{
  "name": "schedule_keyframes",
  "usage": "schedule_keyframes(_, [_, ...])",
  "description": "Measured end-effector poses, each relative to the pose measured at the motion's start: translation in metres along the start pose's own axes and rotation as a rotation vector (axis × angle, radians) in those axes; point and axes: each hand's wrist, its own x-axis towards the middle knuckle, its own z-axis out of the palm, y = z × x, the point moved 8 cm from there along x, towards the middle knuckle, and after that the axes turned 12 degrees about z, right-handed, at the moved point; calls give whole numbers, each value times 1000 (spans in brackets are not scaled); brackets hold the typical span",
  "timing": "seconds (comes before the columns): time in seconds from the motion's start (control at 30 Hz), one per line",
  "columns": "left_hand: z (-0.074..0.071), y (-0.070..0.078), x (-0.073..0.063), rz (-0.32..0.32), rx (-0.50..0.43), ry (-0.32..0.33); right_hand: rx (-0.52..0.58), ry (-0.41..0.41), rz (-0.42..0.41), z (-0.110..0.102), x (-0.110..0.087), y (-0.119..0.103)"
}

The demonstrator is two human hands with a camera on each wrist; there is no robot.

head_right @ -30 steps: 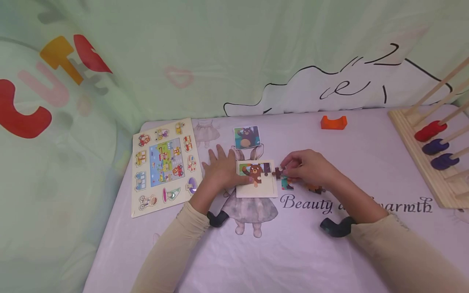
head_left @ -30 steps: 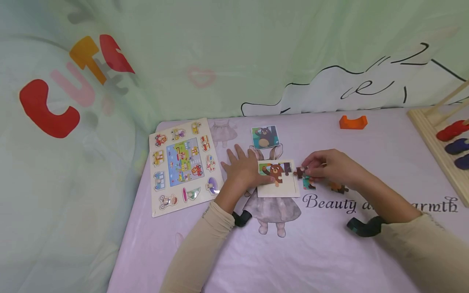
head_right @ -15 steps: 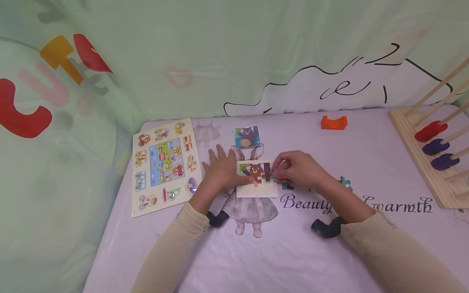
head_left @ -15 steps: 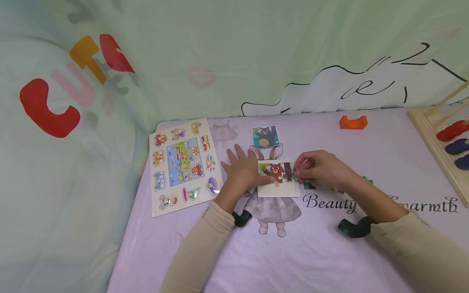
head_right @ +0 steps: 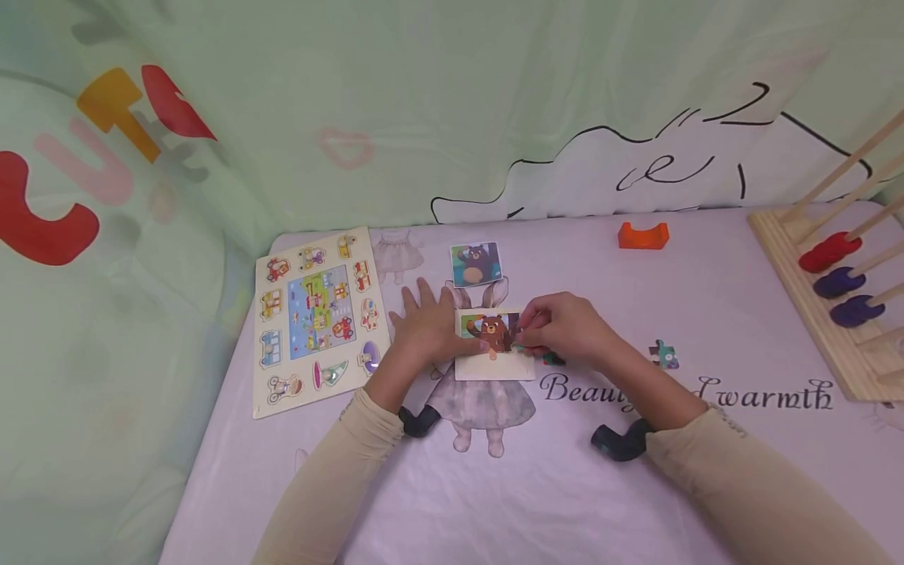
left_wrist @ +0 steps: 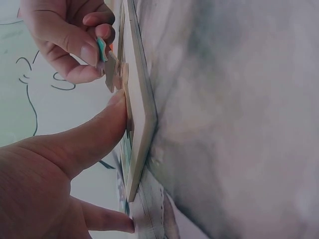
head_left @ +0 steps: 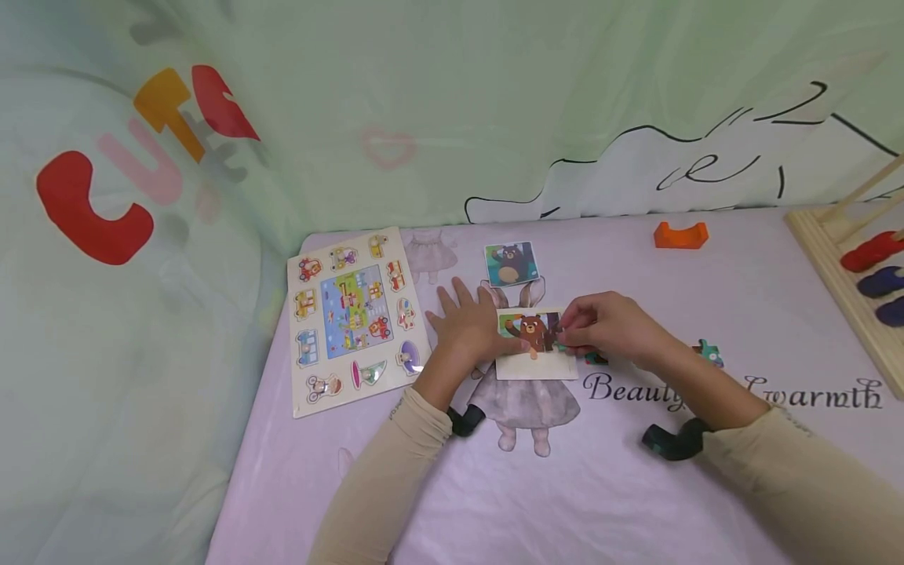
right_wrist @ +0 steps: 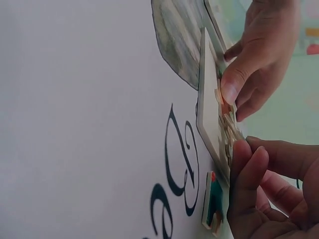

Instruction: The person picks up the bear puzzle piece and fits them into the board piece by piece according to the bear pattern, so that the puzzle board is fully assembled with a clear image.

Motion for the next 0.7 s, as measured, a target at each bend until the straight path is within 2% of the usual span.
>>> schedule_keyframes(0.37, [-1,1,0,7,12,4,-33,61,-18,2,0,-2])
schedule_keyframes(0.57, [0,1,0,-1,22,-10,-116,127,-29,-1,-1,-5])
schedule_keyframes(0.7, [0,1,0,-6,19,-16,-160,141,-24,-1,1,-5])
